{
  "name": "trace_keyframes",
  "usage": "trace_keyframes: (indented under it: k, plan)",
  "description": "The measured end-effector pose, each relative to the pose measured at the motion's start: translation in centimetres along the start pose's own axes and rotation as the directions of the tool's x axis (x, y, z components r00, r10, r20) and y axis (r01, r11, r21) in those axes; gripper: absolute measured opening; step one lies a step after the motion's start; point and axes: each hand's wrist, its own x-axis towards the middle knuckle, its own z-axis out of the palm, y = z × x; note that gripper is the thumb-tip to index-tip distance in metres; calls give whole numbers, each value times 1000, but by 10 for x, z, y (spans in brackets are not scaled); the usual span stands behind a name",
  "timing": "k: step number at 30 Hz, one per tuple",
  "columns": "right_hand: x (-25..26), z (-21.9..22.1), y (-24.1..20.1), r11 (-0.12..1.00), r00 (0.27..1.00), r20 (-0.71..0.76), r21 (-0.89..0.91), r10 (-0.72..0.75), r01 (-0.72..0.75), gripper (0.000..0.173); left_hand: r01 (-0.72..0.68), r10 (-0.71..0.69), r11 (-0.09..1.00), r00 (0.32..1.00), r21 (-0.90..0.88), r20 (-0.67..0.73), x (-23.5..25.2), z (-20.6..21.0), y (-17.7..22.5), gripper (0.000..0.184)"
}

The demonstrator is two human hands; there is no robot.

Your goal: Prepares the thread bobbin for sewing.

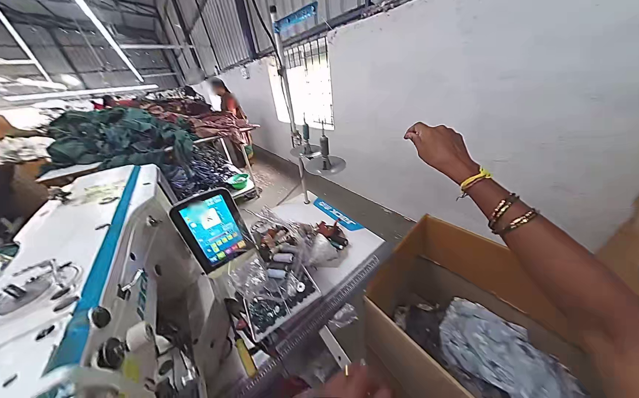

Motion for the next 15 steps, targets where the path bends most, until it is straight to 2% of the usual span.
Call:
trace_keyframes:
  k: [1,3,5,7,9,11,12,13,14,15]
  plan:
    - [-22,-10,6,1000,999,40,-1,5,-5,36,-76,77,997,995,28,-56,28,-7,15,21]
    - [-62,-32,16,1000,992,122,9,3,-4,36,-255,266,964,942,79,-203,88,-17,41,22]
    - [-100,-50,26,996,989,133,59,-67,60,34,-347,370,929,890,131,-266,146,-29,76,27]
    - [-128,-65,33,988,983,126,91,-136,125,31,-417,460,885,856,208,-237,198,-37,109,39]
    - [-153,-78,34,968,970,96,141,-223,208,26,-526,574,801,809,285,-122,238,-39,128,62]
    - [-169,-88,40,944,964,64,231,-256,235,25,-545,563,788,826,286,23,259,-40,139,71]
    - [-175,-92,45,935,972,41,286,-233,212,26,-530,531,810,844,250,71,265,-41,140,65]
    - [-178,-94,50,929,980,-5,315,-200,191,28,-508,501,840,861,190,87,268,-44,140,50]
    - [-181,-93,55,935,984,-65,306,-168,180,28,-479,474,873,878,90,72,268,-49,139,32]
    - [-182,-89,57,947,979,-131,262,-156,186,27,-417,421,906,906,-79,48,266,-54,140,22]
